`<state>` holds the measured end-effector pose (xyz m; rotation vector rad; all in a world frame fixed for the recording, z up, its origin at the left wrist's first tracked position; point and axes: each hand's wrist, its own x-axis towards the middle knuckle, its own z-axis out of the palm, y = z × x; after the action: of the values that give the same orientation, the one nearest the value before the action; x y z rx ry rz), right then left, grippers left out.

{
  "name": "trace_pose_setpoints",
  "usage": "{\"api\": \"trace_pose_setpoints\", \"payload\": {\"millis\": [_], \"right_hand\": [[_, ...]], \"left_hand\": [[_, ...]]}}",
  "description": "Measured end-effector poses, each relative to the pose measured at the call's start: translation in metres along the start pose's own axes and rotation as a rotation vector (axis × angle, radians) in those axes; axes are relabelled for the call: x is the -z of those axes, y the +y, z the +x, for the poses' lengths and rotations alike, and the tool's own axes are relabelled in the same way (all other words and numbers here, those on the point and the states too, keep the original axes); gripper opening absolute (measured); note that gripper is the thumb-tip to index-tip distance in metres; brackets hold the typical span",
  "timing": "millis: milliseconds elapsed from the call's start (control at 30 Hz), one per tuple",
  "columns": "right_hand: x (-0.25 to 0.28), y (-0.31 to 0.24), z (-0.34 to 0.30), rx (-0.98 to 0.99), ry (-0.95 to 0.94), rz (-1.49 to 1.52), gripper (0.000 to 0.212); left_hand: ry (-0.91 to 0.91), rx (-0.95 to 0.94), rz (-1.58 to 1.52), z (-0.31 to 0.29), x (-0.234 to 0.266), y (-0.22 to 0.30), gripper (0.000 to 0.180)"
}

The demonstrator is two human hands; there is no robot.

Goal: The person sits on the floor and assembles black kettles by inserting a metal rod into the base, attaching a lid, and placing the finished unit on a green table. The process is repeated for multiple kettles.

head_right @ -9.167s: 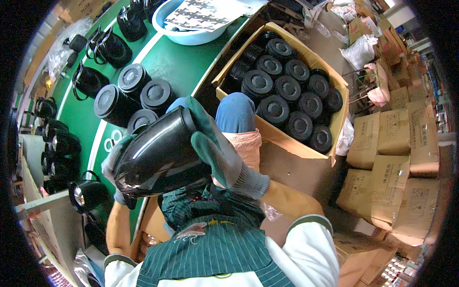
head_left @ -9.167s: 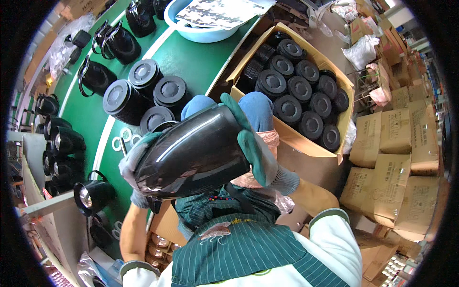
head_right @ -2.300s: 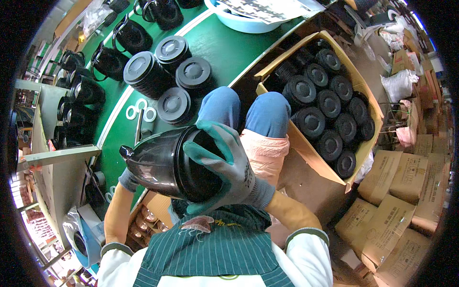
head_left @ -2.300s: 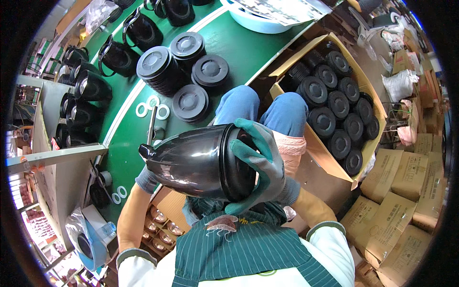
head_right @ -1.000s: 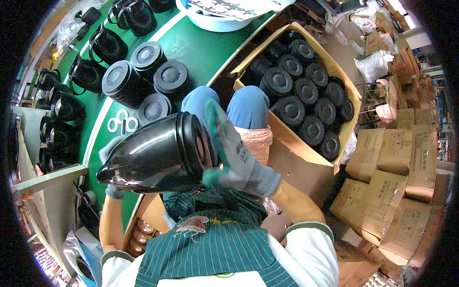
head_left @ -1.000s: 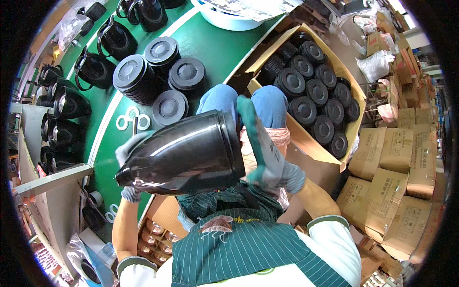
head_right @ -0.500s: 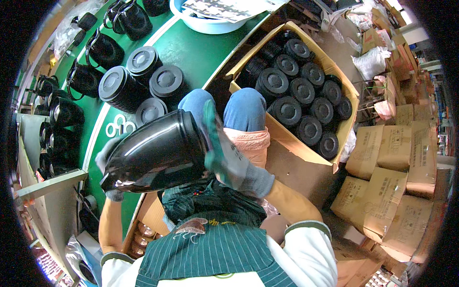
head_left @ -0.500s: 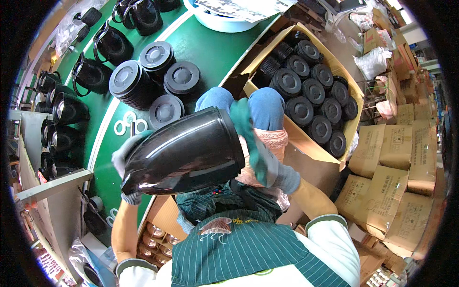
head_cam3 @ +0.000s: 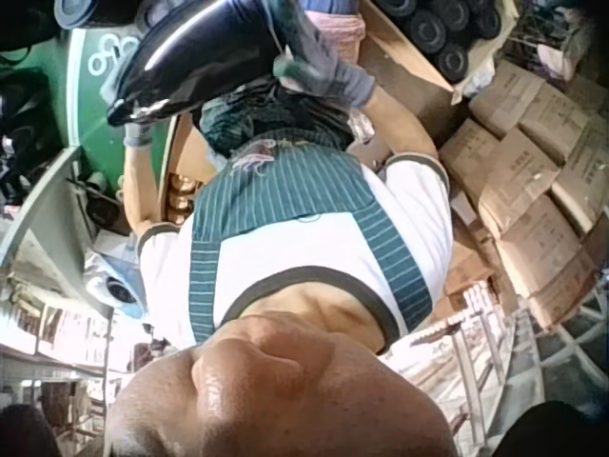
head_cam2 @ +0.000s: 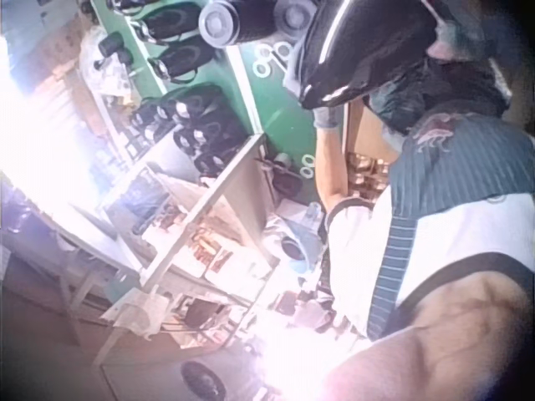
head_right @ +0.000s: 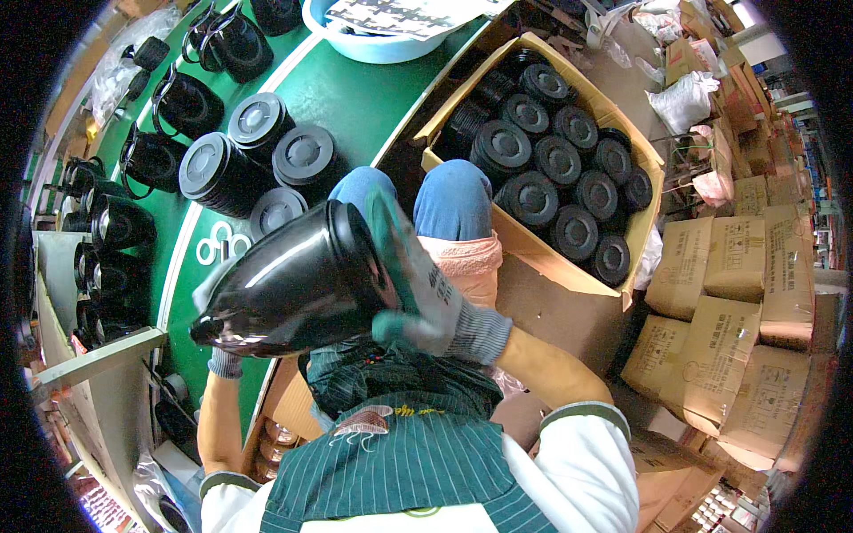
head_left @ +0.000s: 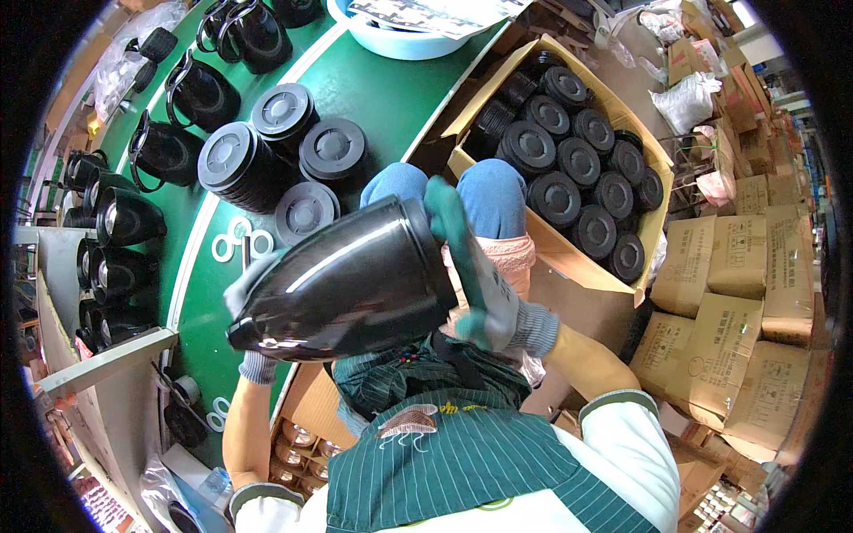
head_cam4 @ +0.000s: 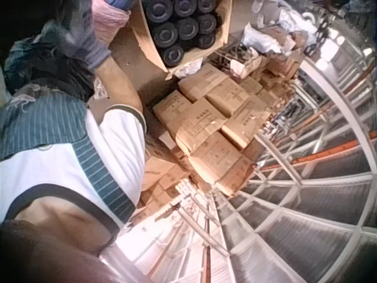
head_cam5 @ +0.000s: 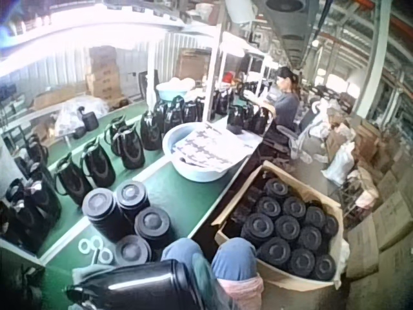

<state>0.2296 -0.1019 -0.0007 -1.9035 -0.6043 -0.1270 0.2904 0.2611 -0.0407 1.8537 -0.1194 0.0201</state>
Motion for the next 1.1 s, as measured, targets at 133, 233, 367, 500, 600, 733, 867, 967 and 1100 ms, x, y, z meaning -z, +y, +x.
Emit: {"api": "trace_pose_setpoints", "payload": {"millis": [133,233,367,500,600,733,867,967,1100], "right_hand": [[-0.015,-0.02,0.02,0.094,0.136,0.502,0.105],[-0.026,-0.014,0.018,-0.185,0.304,1.037,0.09],[-0.027,0.031,0.008,0.138,0.222,1.409,0.062],[-0.005,0.043,-0.019,-0.519,0.287,0.819,0.063],[0.005,0.017,-0.02,-0.203,0.217,0.624,0.068],[0.018,-0.028,-0.001,0.045,0.253,0.153,0.086],[0.023,-0.058,0.01,-0.023,0.227,0.208,0.094],[0.014,-0.064,0.006,-0.149,0.288,0.421,0.09],[-0.005,-0.05,-0.008,-0.284,0.411,0.833,0.087]], "left_hand": [[0.025,0.025,-0.098,-0.011,-0.006,-0.018,0.036],[0.036,-0.262,0.109,-0.002,-0.012,0.031,0.04],[-0.021,-0.418,0.336,0.016,-0.021,0.092,0.039],[-0.034,-0.453,0.377,0.017,-0.037,0.089,0.035],[-0.094,-0.273,0.174,0.014,-0.044,0.058,0.037],[-0.286,0.204,-0.401,0.001,-0.049,0.008,0.043],[-0.324,0.425,-0.634,-0.017,-0.045,-0.031,0.049],[-0.328,0.391,-0.596,-0.026,-0.035,-0.036,0.054],[-0.241,-0.134,-0.082,-0.024,-0.02,-0.004,0.062]]}}
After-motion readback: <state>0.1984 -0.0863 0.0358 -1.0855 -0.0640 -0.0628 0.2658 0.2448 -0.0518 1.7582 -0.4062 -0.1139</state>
